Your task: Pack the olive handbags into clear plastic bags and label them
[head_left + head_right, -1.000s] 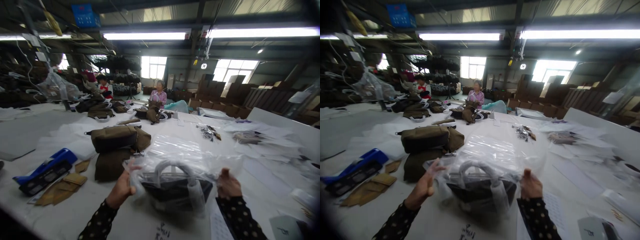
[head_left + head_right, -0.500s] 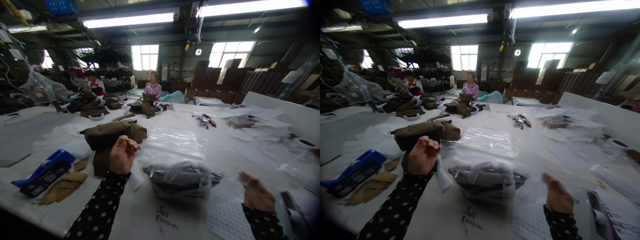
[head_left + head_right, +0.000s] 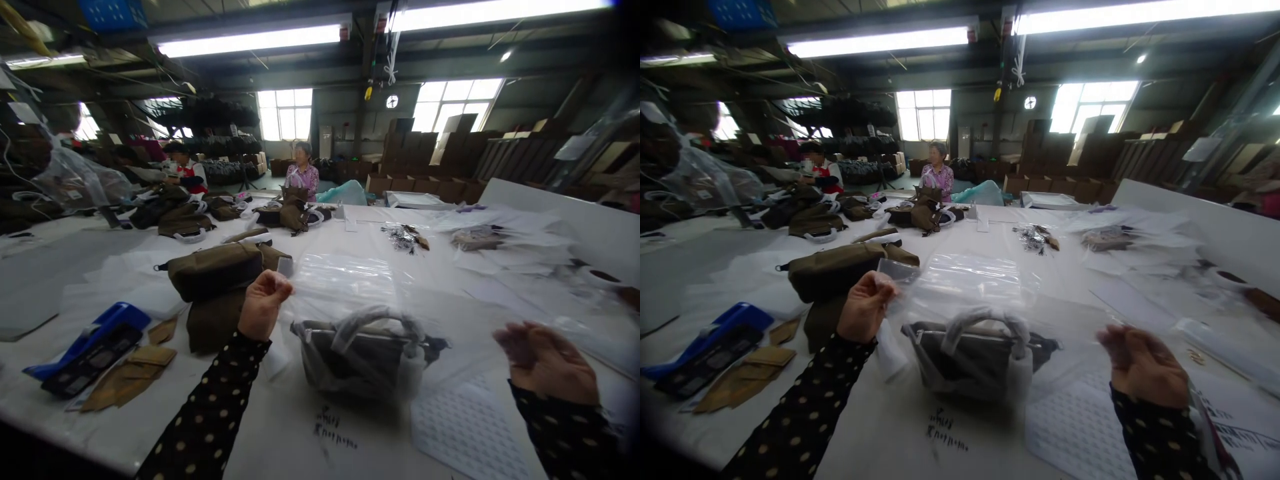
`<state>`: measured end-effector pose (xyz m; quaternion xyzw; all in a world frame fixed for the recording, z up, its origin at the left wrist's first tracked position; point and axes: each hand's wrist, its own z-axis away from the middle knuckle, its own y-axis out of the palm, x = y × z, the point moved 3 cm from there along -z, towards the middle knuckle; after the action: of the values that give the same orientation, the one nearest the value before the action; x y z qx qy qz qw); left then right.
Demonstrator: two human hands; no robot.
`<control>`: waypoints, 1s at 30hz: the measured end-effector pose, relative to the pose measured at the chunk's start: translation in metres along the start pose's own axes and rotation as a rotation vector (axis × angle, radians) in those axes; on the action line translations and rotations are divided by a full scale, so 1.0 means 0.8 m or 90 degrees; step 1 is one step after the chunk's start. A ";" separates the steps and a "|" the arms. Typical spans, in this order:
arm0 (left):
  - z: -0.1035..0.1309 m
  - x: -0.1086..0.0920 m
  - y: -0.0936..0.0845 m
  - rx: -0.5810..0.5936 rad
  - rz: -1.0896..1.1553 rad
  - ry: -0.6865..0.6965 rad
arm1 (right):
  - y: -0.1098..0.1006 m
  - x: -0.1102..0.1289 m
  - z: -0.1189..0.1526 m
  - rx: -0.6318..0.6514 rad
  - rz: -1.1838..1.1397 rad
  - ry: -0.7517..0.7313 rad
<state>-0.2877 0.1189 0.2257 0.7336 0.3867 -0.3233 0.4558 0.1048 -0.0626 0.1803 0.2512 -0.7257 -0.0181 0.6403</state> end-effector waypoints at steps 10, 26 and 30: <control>0.003 0.015 -0.028 -0.072 -0.020 -0.041 | 0.006 0.029 -0.010 0.081 -0.098 -0.041; -0.149 -0.066 0.036 0.195 -0.028 -0.058 | 0.081 0.053 -0.125 0.251 -0.080 0.134; -0.038 -0.001 -0.042 0.376 -0.203 -0.233 | -0.009 -0.049 -0.083 0.470 0.115 0.228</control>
<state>-0.3132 0.1563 0.2238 0.6943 0.2984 -0.6132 0.2302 0.1714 -0.0342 0.1536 0.3987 -0.5799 0.3434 0.6220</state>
